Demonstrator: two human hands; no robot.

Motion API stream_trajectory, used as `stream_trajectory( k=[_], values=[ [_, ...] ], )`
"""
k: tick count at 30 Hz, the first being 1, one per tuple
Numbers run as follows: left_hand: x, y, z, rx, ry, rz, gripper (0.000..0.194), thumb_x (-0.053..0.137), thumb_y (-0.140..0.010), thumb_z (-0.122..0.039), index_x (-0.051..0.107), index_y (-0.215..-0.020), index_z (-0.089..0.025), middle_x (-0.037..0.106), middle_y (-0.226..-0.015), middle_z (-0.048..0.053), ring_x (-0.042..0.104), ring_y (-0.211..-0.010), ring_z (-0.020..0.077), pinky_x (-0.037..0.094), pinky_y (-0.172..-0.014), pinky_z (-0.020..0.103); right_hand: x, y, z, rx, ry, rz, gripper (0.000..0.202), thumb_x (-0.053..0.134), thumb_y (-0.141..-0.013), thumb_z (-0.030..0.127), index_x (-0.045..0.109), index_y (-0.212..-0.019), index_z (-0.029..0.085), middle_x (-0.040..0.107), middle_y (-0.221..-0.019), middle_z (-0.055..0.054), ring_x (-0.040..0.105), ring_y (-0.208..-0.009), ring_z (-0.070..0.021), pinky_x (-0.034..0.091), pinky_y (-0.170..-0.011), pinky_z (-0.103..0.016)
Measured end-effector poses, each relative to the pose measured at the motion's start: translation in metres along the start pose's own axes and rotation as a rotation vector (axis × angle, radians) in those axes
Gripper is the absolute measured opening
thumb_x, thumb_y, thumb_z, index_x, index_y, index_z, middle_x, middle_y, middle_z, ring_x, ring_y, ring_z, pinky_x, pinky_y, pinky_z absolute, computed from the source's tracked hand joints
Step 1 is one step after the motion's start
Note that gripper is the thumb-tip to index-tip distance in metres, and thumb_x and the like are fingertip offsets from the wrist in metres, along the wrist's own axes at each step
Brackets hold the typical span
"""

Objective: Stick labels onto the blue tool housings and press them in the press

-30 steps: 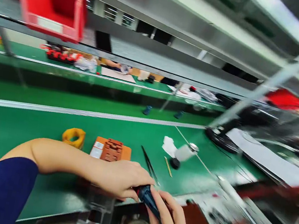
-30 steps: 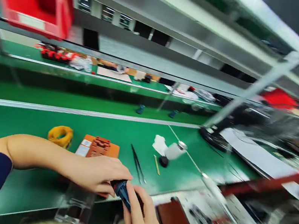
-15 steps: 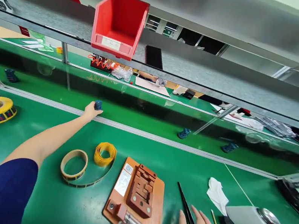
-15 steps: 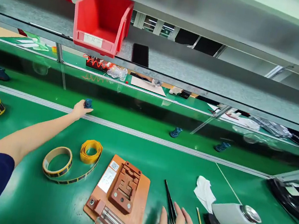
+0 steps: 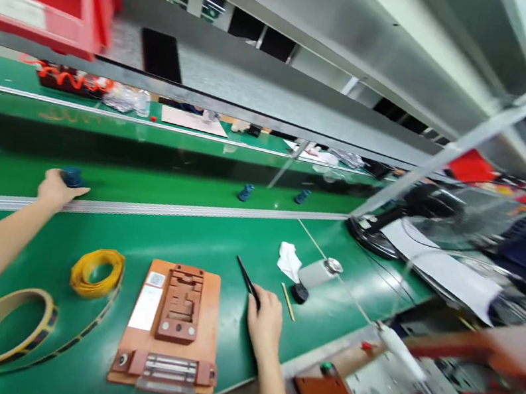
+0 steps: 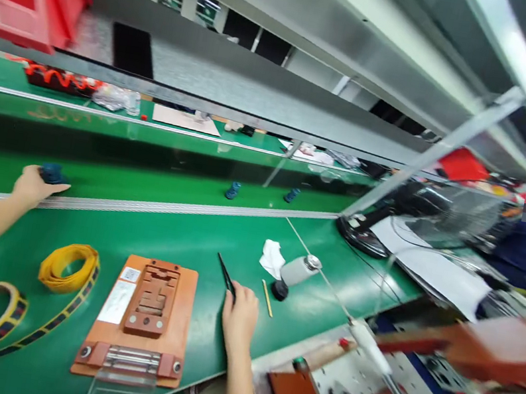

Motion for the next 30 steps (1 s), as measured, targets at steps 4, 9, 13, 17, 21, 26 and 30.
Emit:
stream_trajectory(
  k=[4, 9, 13, 17, 21, 26, 30],
  values=[
    [-0.013, 0.024, -0.038, 0.127, 0.001, -0.231, 0.1, 0.08, -0.078, -0.034, 0.02, -0.155, -0.01, 0.029, -0.159, 0.027, 0.033, -0.143, 0.0434, 0.032, -0.111, 0.065, 0.001, -0.001, 0.004, 0.029, 0.002, -0.019, 0.035, 0.045, -0.097, 0.036, 0.068, -0.116, 0.018, 0.068, -0.107, -0.012, 0.06, -0.1, -0.0281, 0.049, -0.089, -0.043],
    [0.047, 0.083, -0.147, 0.605, -0.061, -0.027, 0.062, 0.064, -0.088, -0.021, 0.045, -0.145, -0.006, 0.052, -0.143, 0.023, 0.042, -0.139, 0.0416, 0.031, -0.115, 0.06, 0.001, 0.006, 0.004, 0.045, -0.022, -0.027, 0.03, 0.05, -0.098, 0.035, 0.066, -0.118, 0.021, 0.067, -0.109, -0.01, 0.06, -0.1, -0.028, 0.048, -0.087, -0.042],
    [0.153, 0.139, -0.237, 0.741, -0.07, 0.266, 0.023, 0.065, -0.094, -0.023, 0.068, -0.114, -0.013, 0.069, -0.117, 0.011, 0.067, -0.107, 0.026, 0.051, -0.101, 0.045, -0.002, 0.008, 0.005, 0.023, -0.085, -0.023, 0.026, 0.052, -0.097, 0.031, 0.065, -0.118, 0.021, 0.066, -0.109, -0.01, 0.061, -0.101, -0.0287, 0.049, -0.086, -0.043],
    [0.248, 0.194, -0.32, 0.876, -0.039, 0.412, 0.034, 0.066, -0.097, -0.035, 0.063, -0.127, -0.018, 0.062, -0.133, 0.011, 0.063, -0.117, 0.0265, 0.053, -0.1, 0.05, -0.003, 0.011, 0.007, 0.001, -0.128, -0.047, 0.024, 0.054, -0.095, 0.024, 0.064, -0.117, 0.023, 0.066, -0.106, -0.009, 0.062, -0.098, -0.0293, 0.05, -0.084, -0.044],
    [0.303, 0.217, -0.384, 0.873, 0.002, 0.402, 0.045, 0.066, -0.097, -0.034, 0.055, -0.139, -0.02, 0.051, -0.148, 0.013, 0.055, -0.129, 0.0319, 0.048, -0.105, 0.056, -0.001, 0.014, 0.008, -0.001, -0.166, -0.064, 0.026, 0.053, -0.094, 0.02, 0.062, -0.118, 0.025, 0.066, -0.105, -0.009, 0.062, -0.096, -0.0307, 0.05, -0.082, -0.046],
    [0.334, 0.214, -0.413, 0.821, 0.045, 0.405, 0.043, 0.066, -0.097, -0.035, 0.057, -0.137, -0.02, 0.052, -0.146, 0.013, 0.056, -0.128, 0.0311, 0.049, -0.105, 0.056, 0.0, 0.015, 0.009, -0.012, -0.22, -0.047, 0.029, 0.051, -0.093, 0.02, 0.06, -0.12, 0.028, 0.066, -0.105, -0.009, 0.062, -0.093, -0.0314, 0.05, -0.078, -0.047],
    [0.334, 0.216, -0.401, 0.799, 0.105, 0.437, 0.036, 0.066, -0.097, -0.035, 0.061, -0.129, -0.018, 0.06, -0.135, 0.011, 0.062, -0.117, 0.0272, 0.054, -0.099, 0.05, 0.0, 0.013, 0.009, -0.021, -0.233, -0.046, 0.031, 0.051, -0.093, 0.019, 0.06, -0.121, 0.028, 0.066, -0.104, -0.009, 0.062, -0.092, -0.0314, 0.049, -0.077, -0.047]
  ],
)
Point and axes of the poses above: each hand's wrist, its own y-axis away from the middle knuckle, its own x-axis out of the palm, z = x × y, the point moved 5 cm from there along -y, towards the middle knuckle
